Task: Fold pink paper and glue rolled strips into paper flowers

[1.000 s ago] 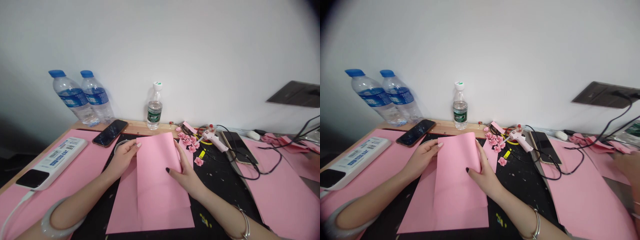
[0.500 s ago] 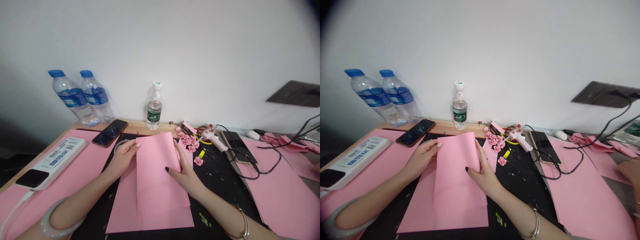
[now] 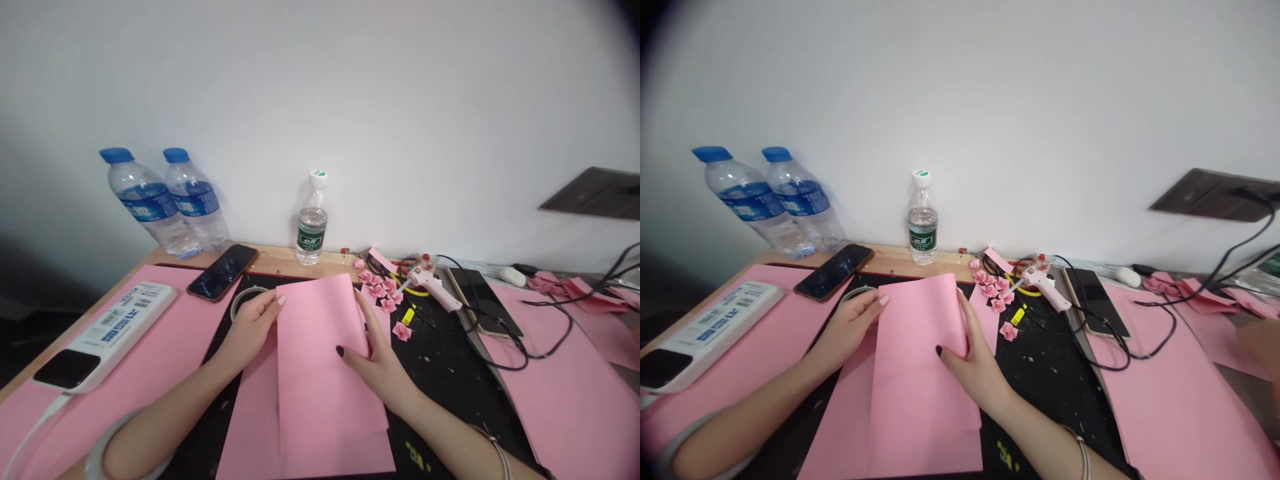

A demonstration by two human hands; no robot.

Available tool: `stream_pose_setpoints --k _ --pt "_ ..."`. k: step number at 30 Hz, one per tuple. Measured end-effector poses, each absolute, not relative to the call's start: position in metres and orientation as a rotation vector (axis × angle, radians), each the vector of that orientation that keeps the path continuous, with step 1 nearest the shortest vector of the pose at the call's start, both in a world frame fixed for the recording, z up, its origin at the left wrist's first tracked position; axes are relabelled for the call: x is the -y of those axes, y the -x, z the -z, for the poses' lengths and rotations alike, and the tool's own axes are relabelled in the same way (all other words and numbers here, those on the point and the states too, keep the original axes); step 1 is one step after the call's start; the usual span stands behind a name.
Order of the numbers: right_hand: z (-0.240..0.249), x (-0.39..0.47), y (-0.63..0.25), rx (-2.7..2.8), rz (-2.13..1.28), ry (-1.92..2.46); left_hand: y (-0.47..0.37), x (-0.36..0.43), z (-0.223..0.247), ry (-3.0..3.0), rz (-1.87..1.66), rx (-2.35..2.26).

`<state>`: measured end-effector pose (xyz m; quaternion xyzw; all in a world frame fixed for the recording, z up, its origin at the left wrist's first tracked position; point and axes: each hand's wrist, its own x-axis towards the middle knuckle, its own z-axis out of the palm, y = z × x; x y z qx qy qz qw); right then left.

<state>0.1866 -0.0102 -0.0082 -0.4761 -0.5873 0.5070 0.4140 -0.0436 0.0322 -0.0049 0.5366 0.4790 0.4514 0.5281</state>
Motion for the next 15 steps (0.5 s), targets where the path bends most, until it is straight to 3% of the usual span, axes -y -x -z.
stream_pose_setpoints --k 15 --pt "0.029 0.012 -0.194 1.423 -1.239 1.348 0.036 -0.027 0.009 -1.378 -0.942 -1.478"
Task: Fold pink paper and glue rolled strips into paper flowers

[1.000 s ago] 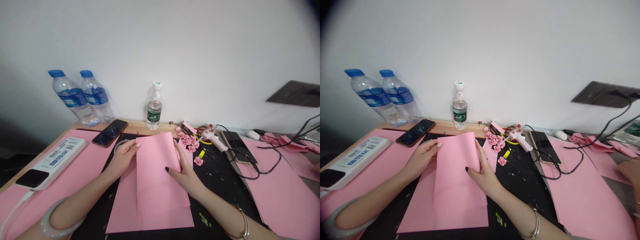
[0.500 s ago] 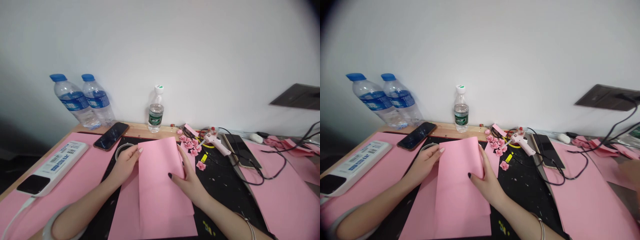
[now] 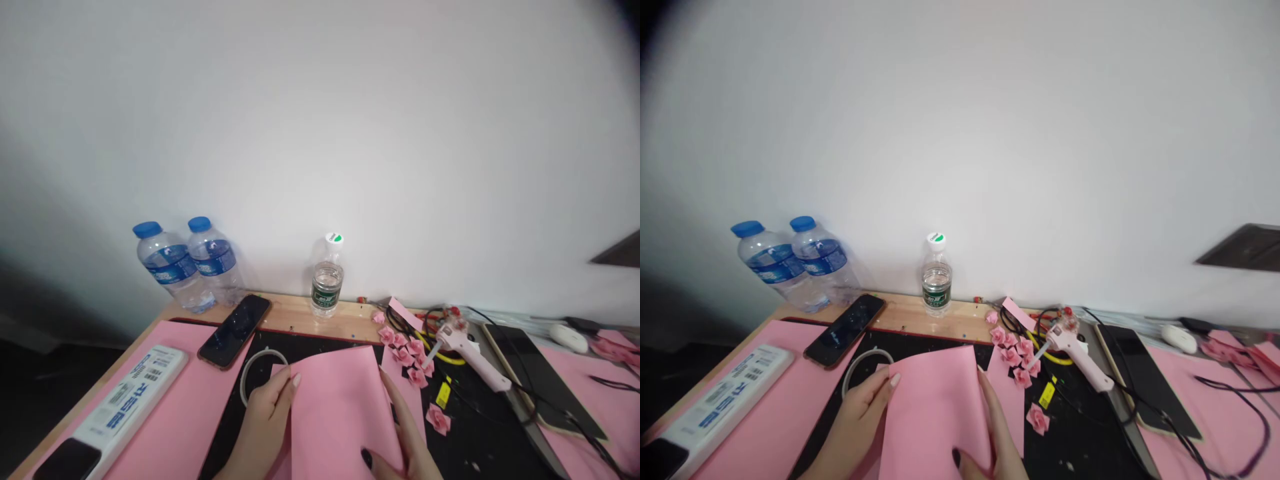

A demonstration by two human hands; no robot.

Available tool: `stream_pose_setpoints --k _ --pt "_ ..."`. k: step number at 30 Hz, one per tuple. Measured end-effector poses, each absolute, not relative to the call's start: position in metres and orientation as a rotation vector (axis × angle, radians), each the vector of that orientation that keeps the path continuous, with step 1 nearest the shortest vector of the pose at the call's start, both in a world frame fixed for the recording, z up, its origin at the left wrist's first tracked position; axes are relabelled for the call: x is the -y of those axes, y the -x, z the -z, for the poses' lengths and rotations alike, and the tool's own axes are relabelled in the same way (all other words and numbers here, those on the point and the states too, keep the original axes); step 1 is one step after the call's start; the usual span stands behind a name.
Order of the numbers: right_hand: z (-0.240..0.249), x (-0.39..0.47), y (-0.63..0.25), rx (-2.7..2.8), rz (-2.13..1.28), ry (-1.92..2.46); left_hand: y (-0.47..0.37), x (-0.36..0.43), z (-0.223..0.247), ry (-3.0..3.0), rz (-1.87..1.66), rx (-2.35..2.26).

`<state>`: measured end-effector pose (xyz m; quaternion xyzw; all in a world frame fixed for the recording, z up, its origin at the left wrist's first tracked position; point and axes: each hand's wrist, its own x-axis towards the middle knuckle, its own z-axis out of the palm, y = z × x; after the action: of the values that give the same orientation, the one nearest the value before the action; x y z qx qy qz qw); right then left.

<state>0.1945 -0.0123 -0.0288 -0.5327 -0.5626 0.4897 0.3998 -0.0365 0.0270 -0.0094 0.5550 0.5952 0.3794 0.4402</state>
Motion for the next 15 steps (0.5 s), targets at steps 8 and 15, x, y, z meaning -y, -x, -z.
stream_pose_setpoints --k 8,15 --pt "0.039 0.012 -0.197 1.435 -1.229 1.340 0.038 -0.027 0.014 -1.380 -0.924 -1.496" --pt "0.044 0.007 -0.197 1.506 -1.214 1.288 0.045 -0.027 0.022 -1.385 -0.913 -1.533"
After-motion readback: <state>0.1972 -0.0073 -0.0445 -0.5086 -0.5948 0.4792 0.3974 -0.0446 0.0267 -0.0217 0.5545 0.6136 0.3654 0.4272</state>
